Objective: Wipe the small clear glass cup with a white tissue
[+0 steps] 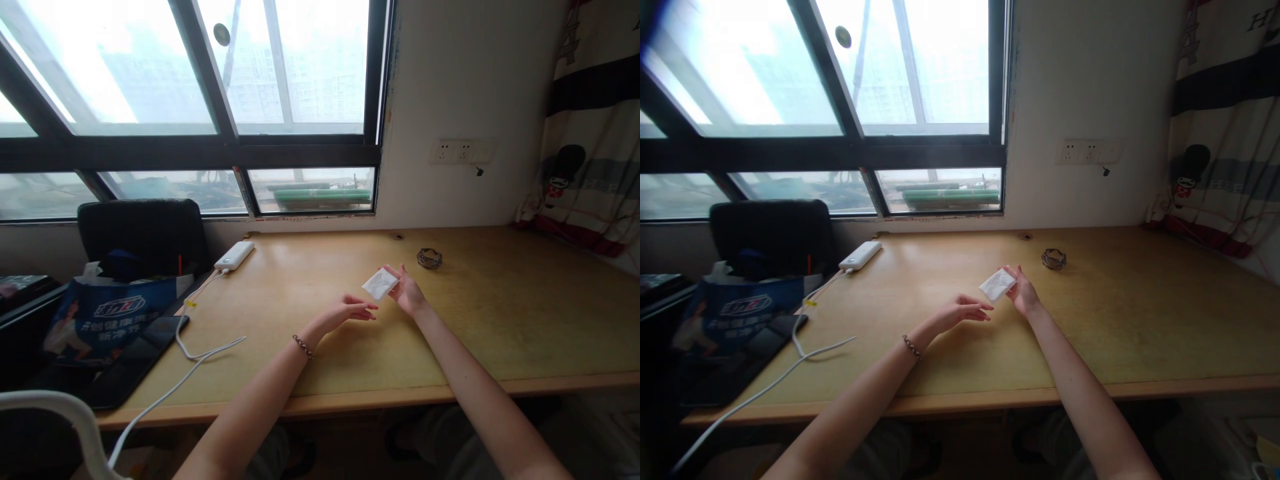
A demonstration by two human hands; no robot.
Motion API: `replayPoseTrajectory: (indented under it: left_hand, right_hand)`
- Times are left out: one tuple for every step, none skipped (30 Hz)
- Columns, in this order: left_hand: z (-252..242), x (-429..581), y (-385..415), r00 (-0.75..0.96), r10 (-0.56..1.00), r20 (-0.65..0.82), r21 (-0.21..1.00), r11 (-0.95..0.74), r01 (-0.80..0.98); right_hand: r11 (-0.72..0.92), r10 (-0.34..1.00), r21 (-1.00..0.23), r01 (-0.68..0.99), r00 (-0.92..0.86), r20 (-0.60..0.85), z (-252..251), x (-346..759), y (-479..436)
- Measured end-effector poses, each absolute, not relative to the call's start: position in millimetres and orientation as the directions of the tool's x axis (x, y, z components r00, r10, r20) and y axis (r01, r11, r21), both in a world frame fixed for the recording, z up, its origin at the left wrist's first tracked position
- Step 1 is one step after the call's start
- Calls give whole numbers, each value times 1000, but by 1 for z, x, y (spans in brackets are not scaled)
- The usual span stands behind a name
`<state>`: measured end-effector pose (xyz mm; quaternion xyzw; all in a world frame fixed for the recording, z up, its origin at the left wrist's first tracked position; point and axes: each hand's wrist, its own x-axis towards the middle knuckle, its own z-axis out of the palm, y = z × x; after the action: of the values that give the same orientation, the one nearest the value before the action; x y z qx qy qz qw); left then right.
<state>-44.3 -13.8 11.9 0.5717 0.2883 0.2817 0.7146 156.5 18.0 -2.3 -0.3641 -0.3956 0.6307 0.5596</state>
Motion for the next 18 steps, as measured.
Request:
replayPoseTrajectory:
  left_hand:
    - [12, -45, -13, 656, 749, -91, 980, 185, -75]
    - [12, -45, -12, 634, 768, -91, 981, 178, -75]
    - [11, -45, -10, 611, 787, -88, 984, 164, -69]
    - [10, -46, -8, 587, 805, -82, 988, 143, -58]
    - [8, -46, -6, 566, 822, -70, 993, 114, -43]
    - [6, -47, -4, 546, 836, -55, 997, 80, -22]
    - [4, -48, -2, 525, 851, -34, 999, 38, 3]
    - [1, -49, -1, 500, 866, -8, 999, -13, 37]
    - [-2, -49, 1, 472, 881, 27, 994, -74, 81]
    - [-4, -50, 1, 445, 893, 74, 980, -149, 136]
    - [-6, -51, 1, 424, 897, 129, 953, -229, 196]
    - [-7, -51, 1, 412, 892, 187, 917, -309, 253]
    - [-7, -52, 0, 411, 879, 242, 874, -381, 300]
    - [-7, -52, -1, 420, 861, 286, 833, -440, 336]
    - [-7, -52, -3, 436, 842, 319, 794, -488, 362]
    - [-7, -53, -4, 454, 823, 343, 758, -527, 383]
    - [-6, -53, -5, 474, 803, 360, 721, -562, 405]
    - [-5, -53, -6, 498, 783, 372, 681, -595, 427]
  right_hand:
    - [-55, 998, -925, -377, -58, -36, -5, 158, 21]
    - [-46, 999, -951, -305, 2, -49, -8, 159, 23]
    - [-27, 996, -981, -193, 74, -42, -11, 160, 24]
    - [8, 987, -999, -38, 159, 2, -13, 161, 25]
    - [54, 966, -988, 148, 241, 89, -14, 161, 24]
    - [102, 932, -934, 342, 294, 210, -15, 160, 23]
    - [138, 894, -843, 519, 301, 332, -16, 158, 20]
    - [159, 869, -735, 659, 260, 422, -16, 155, 16]
    - [169, 866, -634, 755, 194, 461, -16, 150, 12]
    - [171, 886, -549, 818, 117, 449, -17, 145, 6]
    - [168, 917, -480, 861, 42, 396, -18, 138, 0]
    - [151, 943, -423, 893, -2, 332, -19, 131, -7]
    - [138, 960, -367, 920, -33, 278, -21, 124, -15]
    - [129, 966, -308, 942, -50, 252, -23, 118, -22]
    - [122, 966, -258, 959, -55, 252, -25, 115, -29]
    - [118, 964, -217, 969, -60, 259, -26, 113, -35]
    - [108, 961, -186, 977, -55, 269, -27, 115, -40]
    - [88, 960, -165, 982, -39, 278, -28, 121, -43]
